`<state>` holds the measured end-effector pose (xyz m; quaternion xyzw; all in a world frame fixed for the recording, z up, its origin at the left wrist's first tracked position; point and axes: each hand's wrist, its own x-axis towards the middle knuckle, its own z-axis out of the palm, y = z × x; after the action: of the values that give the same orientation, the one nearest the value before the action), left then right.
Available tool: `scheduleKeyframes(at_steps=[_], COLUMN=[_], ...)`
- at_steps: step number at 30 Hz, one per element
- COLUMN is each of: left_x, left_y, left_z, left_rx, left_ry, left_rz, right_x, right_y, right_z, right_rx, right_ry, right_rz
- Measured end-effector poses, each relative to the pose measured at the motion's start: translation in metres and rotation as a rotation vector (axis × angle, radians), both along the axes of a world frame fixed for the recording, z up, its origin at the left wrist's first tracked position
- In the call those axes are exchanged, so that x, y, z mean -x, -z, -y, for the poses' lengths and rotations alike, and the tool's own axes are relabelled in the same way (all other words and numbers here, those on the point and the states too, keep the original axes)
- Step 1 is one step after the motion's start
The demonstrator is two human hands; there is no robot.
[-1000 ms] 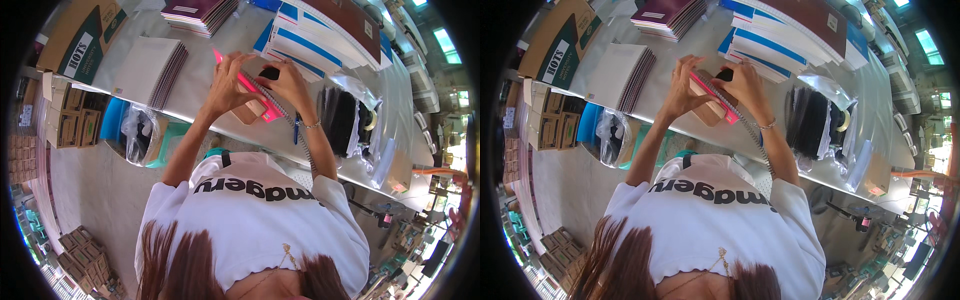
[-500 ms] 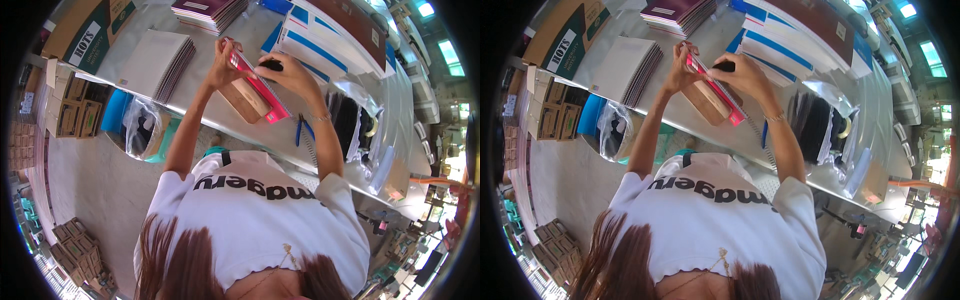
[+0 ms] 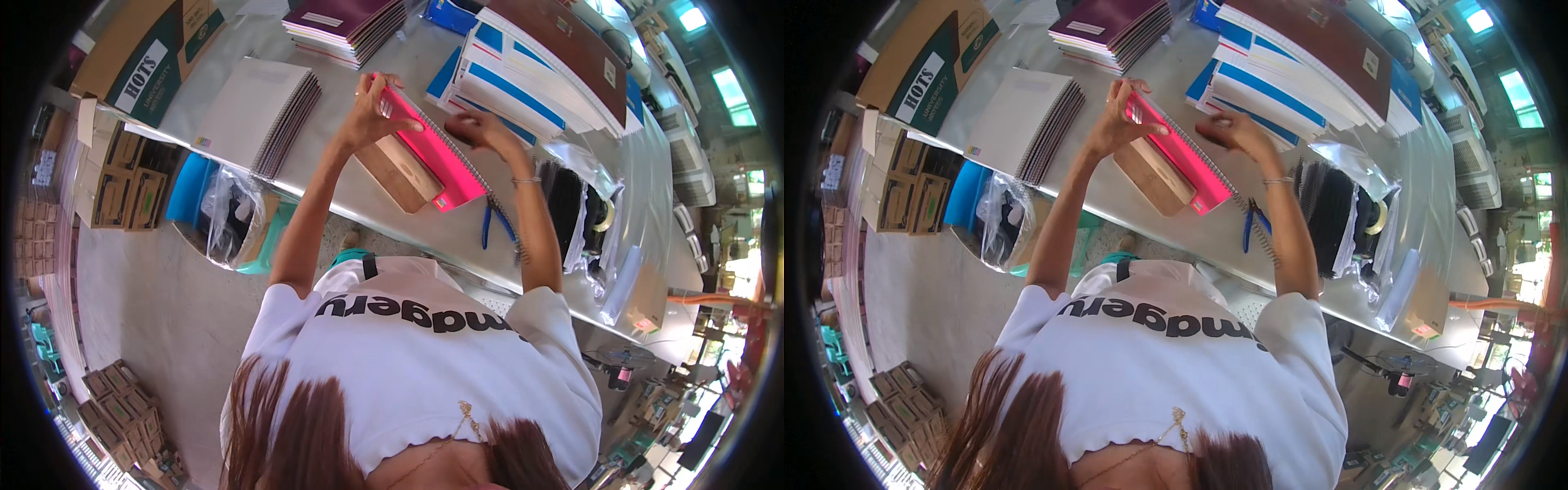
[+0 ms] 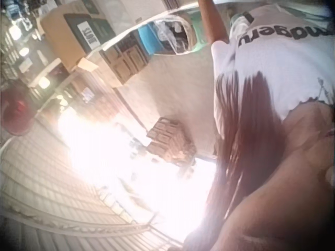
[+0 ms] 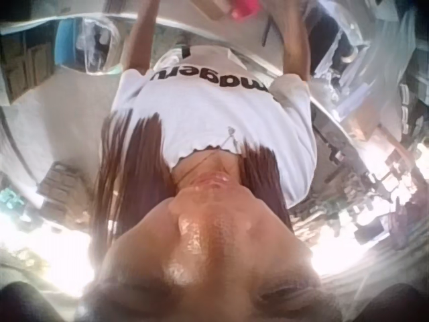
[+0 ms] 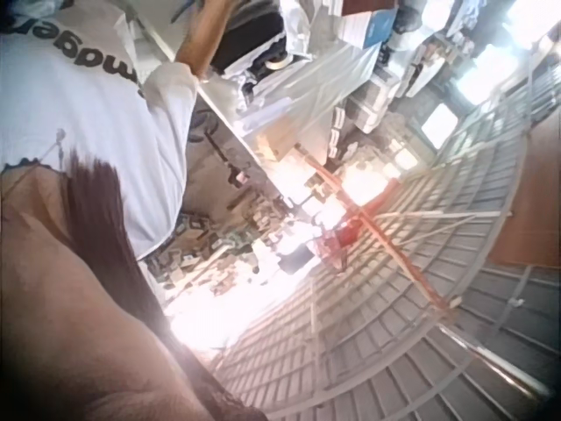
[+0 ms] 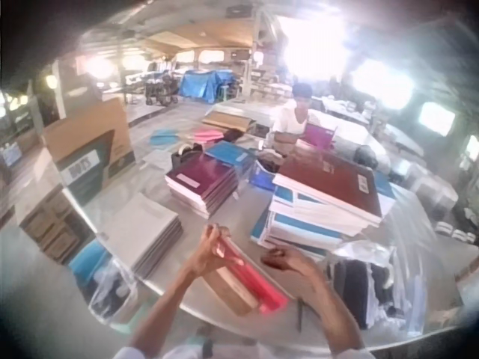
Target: The person assembles notebooks by threading plastic coils through the holes of paper stacks and covers, then trims the excess coil with pliers.
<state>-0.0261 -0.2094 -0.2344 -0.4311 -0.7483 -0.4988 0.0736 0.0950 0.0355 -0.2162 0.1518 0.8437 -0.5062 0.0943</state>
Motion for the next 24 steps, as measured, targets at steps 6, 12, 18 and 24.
scheduleKeyframes(at_steps=[6,12,18,24], left_x=[0.000,0.003,0.003,0.007], left_y=[0.002,0.001,-0.005,0.008], left_z=[-0.001,0.003,-0.003,0.011], left_rx=[-0.010,0.008,-0.048,-0.233], left_ry=[0.015,0.042,0.108,0.202], left_rz=[0.033,0.080,0.141,0.516], right_x=[0.014,-0.003,0.023,0.016], right_y=[-0.037,-0.058,-0.025,-0.067], right_z=[0.031,0.043,0.007,0.034], right_rx=[-0.186,0.768,-0.358,0.754], right_ry=[-0.309,0.128,-0.322,-0.144], right_rz=[0.104,-0.085,0.369,-0.031])
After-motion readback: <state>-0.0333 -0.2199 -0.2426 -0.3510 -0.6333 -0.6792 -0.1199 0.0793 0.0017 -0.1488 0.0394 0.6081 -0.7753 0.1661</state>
